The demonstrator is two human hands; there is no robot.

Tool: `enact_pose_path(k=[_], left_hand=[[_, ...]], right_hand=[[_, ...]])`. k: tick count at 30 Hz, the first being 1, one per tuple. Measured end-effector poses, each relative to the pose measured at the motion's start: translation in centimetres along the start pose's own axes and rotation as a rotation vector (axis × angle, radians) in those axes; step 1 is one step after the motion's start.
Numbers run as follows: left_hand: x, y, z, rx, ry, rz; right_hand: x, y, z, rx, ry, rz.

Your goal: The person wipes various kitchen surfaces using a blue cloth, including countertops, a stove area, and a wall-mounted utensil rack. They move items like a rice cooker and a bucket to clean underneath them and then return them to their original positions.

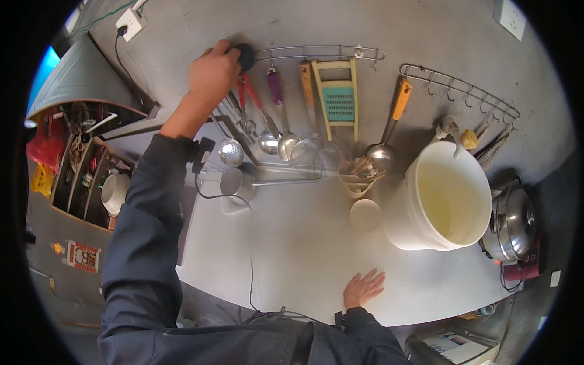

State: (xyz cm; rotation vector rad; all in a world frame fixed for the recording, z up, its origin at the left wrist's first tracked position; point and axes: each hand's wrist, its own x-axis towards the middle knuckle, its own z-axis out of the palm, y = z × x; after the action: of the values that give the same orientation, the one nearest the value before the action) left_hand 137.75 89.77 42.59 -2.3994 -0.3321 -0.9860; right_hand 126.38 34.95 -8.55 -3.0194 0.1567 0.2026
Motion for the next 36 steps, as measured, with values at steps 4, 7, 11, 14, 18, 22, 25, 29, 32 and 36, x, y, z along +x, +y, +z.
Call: enact_pose_path(k=[4, 7, 11, 14, 18, 22, 25, 29, 32, 36], left_hand=[[0.2, 2.2, 0.5, -0.028, 0.035, -0.036], [1.0, 6.1, 1.0, -0.068, 0.078, -0.035], [0.9, 5.0, 0.3, -0.104, 0.067, 0.027], [-1.2, 0.5, -0.9, -0.105, 0.042, -0.038], [-3.1, -4.1, -2.4, -0.070, 0.024, -0.075], [-3.7, -4.3, -0.4, -0.052, 0.002, -0.080], [-2.2, -2.1, 1.4, -0.037, 0.048, -0.100], [-1.9, -2.0, 1.0, -0.140, 0.069, -0.064], [-1.4, -2.4, -1.6, -0.234, 0.153, -0.026], [1.2, -2.0, -1.8, -0.179, 0.258, 0.092]], right_hand=[[-0.1, -0.1, 0.3, 0.000, 0.001, -0.008], [-0.2, -0.4, -0.7, -0.001, -0.030, 0.012], [0.2, -0.4, -0.5, -0.029, -0.030, 0.033], [0.2, 0.0, 0.6, -0.040, -0.001, 0.032], [0.3, 0.1, 0.6, -0.054, 0.002, 0.027], [-0.1, -0.4, 0.5, -0.034, -0.027, 0.023], [-0.1, -0.3, 0.8, -0.028, -0.019, 0.013], [0.3, -0.1, 1.2, -0.054, 0.015, 0.034], [0.4, 0.2, 1.2, -0.028, 0.033, 0.030], [0.7, 0.5, 0.9, -0.034, 0.034, 0.018]])
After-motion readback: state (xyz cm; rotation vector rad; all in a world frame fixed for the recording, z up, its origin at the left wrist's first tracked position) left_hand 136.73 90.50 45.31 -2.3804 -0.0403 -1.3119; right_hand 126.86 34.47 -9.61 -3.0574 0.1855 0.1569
